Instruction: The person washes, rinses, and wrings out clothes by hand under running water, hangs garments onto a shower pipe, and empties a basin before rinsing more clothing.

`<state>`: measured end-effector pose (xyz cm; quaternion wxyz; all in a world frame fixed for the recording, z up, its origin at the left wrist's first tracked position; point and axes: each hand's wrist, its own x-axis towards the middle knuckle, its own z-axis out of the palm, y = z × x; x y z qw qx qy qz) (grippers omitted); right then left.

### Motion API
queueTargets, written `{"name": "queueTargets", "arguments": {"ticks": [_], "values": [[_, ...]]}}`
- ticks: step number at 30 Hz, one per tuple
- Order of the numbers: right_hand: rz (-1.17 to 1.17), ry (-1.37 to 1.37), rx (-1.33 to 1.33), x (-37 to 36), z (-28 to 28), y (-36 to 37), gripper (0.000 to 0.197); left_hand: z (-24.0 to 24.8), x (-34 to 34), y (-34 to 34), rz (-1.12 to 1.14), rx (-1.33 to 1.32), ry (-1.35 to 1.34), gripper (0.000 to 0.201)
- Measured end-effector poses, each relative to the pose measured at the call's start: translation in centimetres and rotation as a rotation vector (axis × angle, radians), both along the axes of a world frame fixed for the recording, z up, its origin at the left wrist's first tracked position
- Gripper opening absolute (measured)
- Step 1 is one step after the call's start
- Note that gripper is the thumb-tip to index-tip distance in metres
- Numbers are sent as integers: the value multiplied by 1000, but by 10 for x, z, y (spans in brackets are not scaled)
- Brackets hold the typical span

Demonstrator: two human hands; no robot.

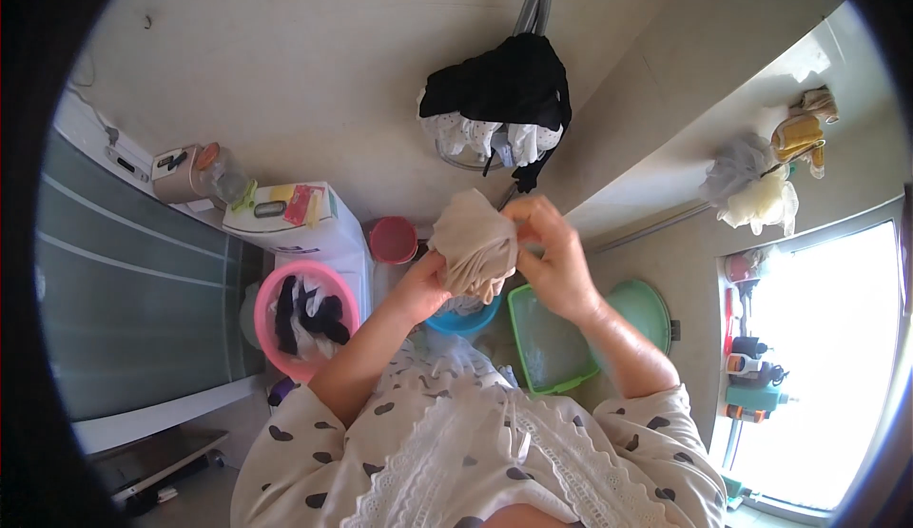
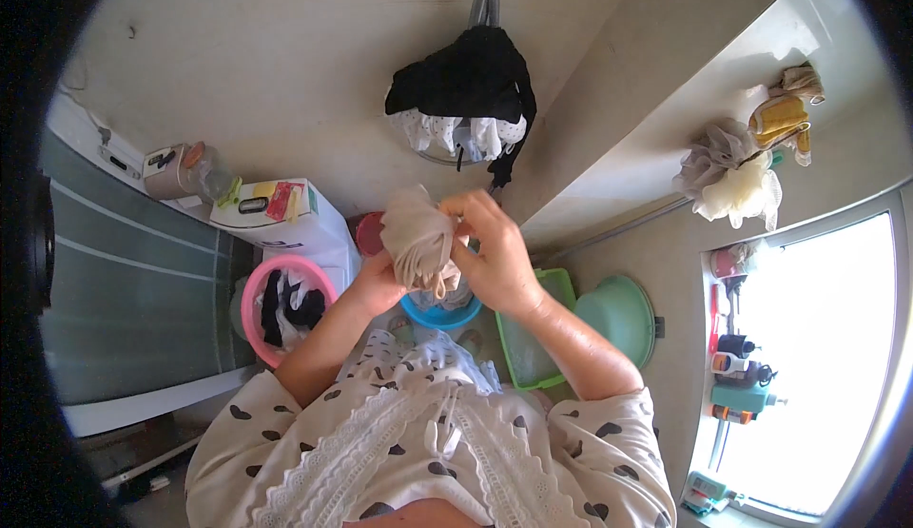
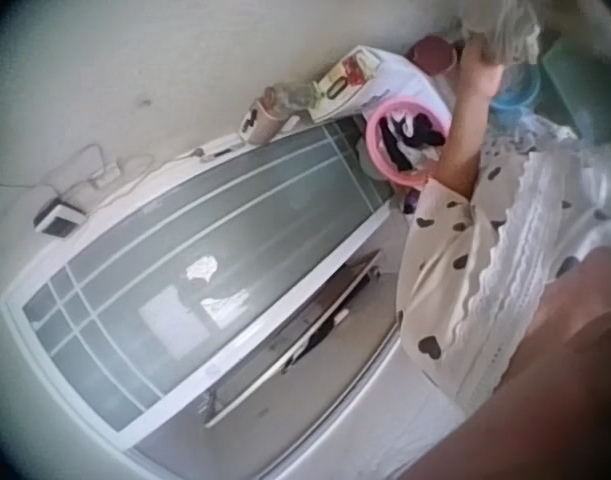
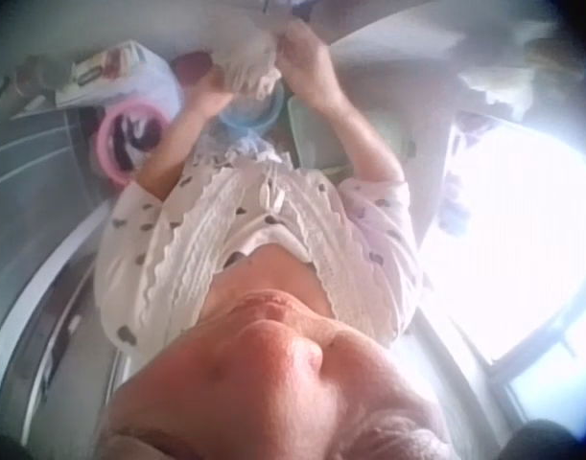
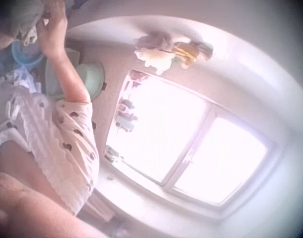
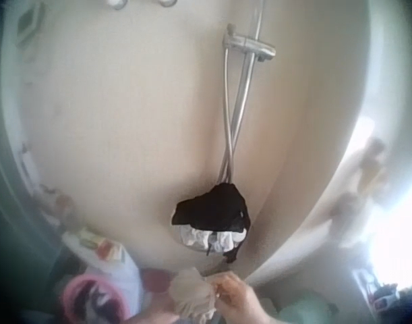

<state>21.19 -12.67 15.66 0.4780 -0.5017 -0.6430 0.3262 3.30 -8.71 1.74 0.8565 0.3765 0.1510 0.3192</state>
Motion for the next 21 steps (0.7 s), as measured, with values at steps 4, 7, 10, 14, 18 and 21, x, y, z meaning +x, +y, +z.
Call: {"name": "queueTargets", "arguments": {"ticks": [4, 7, 10, 14, 18, 21], "values": [[-43, 84, -236, -4, -76, -7, 30, -67, -12, -1, -143, -478, 139, 55], [-79, 13, -339, 8, -162, -13, 38, -122, -17, -7, -172, -535, 774, 66], [-142, -153, -264, 26, -225, -7, 50, -160, -38, -11, -117, -418, 1083, 74], [-323, -264, -27, 48, -177, 33, 59, -154, -80, -25, -80, -354, 982, 64], [-538, -428, 335, 64, -76, 97, 65, -161, -123, -46, 53, -434, 1001, 52], [-488, -414, 408, 77, -38, 133, 73, -172, -142, -54, 126, -499, 957, 50]]}}
